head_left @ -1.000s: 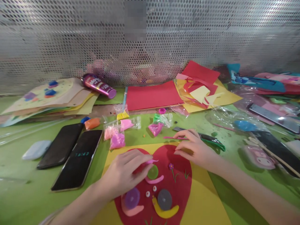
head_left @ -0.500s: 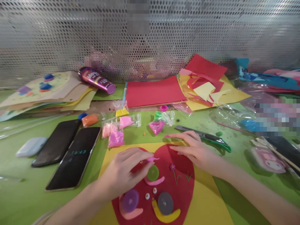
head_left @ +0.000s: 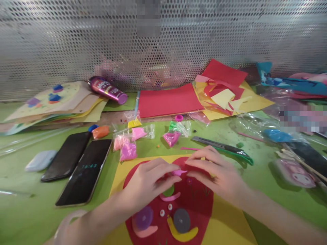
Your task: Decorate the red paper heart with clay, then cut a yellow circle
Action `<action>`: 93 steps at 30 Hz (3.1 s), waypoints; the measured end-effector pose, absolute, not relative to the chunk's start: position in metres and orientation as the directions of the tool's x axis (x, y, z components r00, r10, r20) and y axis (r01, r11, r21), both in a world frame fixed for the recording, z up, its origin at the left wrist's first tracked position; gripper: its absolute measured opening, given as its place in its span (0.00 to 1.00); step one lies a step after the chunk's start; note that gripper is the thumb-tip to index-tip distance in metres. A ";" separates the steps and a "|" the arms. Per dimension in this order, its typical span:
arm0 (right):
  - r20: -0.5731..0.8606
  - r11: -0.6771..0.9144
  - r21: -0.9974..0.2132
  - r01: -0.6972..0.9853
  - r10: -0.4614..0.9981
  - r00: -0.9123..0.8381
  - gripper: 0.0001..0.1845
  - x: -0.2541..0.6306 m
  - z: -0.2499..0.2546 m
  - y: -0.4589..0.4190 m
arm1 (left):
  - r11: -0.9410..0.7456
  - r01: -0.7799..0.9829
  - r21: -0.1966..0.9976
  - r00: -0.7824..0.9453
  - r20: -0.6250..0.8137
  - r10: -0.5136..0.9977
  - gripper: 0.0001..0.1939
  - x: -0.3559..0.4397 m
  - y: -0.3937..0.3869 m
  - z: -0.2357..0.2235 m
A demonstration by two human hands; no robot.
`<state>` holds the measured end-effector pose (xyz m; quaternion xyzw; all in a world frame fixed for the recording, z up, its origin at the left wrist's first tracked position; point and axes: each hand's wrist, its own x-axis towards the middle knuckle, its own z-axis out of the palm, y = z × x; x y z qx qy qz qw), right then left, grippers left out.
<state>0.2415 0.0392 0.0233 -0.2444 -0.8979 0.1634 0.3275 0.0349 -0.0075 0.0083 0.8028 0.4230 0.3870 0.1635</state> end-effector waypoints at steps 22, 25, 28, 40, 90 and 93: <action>0.618 0.880 -0.432 0.199 0.450 -0.644 0.08 0.231 0.022 0.019 | -0.718 0.485 0.499 0.462 0.550 0.695 0.06 0.034 -0.014 0.005; 0.639 0.907 -0.372 0.197 0.405 -0.654 0.08 0.232 0.023 0.016 | -0.736 0.471 0.487 0.465 0.572 0.676 0.05 0.034 -0.015 0.005; 0.650 0.922 -0.324 0.211 0.379 -0.658 0.05 0.233 0.023 0.016 | -0.751 0.455 0.478 0.476 0.582 0.659 0.05 0.034 -0.016 0.006; 0.607 0.945 -0.186 0.270 0.326 -0.724 0.11 0.236 0.023 0.017 | -0.700 0.481 0.527 0.431 0.554 0.713 0.06 0.033 -0.016 0.005; 0.537 0.875 -0.428 0.228 0.449 -0.715 0.08 0.242 0.018 0.011 | -0.773 0.460 0.437 0.517 0.576 0.634 0.08 0.034 -0.020 0.005; 0.546 0.898 -0.375 0.232 0.416 -0.727 0.10 0.241 0.019 0.012 | -0.768 0.462 0.444 0.513 0.573 0.639 0.07 0.034 -0.021 0.004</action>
